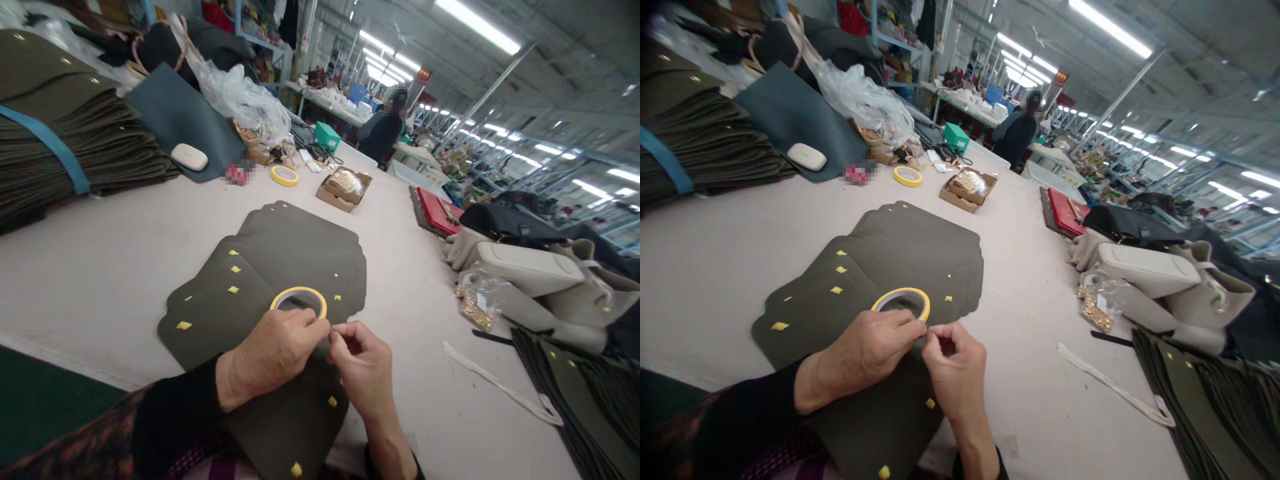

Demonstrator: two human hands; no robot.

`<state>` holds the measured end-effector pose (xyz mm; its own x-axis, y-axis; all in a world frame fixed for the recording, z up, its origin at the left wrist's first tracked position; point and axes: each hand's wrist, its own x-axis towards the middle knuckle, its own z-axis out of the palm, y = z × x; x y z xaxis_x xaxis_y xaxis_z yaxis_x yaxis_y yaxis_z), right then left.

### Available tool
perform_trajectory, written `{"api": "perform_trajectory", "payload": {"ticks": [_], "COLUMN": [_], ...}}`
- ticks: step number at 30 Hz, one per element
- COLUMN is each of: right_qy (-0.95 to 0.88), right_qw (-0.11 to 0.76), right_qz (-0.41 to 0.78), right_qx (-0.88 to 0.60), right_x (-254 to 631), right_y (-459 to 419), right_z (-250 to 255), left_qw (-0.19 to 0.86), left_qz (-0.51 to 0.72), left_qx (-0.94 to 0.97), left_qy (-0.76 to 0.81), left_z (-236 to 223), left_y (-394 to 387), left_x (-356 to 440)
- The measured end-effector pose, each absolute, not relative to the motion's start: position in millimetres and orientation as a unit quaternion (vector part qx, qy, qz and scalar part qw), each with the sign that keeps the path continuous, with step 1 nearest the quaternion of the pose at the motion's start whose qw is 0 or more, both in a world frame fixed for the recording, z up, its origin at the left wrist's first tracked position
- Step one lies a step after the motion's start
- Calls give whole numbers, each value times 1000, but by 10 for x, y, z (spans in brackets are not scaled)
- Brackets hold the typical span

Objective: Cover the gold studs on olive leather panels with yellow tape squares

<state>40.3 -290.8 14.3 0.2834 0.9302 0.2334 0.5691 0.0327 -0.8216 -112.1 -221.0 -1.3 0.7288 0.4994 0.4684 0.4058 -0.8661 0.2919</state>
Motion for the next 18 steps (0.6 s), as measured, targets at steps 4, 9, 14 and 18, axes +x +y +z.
{"api": "perform_trajectory", "payload": {"ticks": [4, 9, 14, 18], "right_qy": [-462, -379, -399, -403], "right_qw": [470, 486, 454, 431], "right_qz": [304, 317, 381, 416], "right_qx": [-688, -720, -700, -692], "right_x": [500, 809, 890, 922], "right_y": [-2807, -2714, -2755, -2731], "right_z": [51, -131, -166, -160], "left_qw": [76, 106, 84, 92], "left_qz": [310, 292, 174, 153], "left_qx": [917, 926, 942, 944], "left_qy": [238, 214, 276, 276], "left_z": [-19, 29, -56, -113], "left_y": [-2270, -2325, -2178, -2142], "left_x": [-1070, -1047, -1016, -1011]}}
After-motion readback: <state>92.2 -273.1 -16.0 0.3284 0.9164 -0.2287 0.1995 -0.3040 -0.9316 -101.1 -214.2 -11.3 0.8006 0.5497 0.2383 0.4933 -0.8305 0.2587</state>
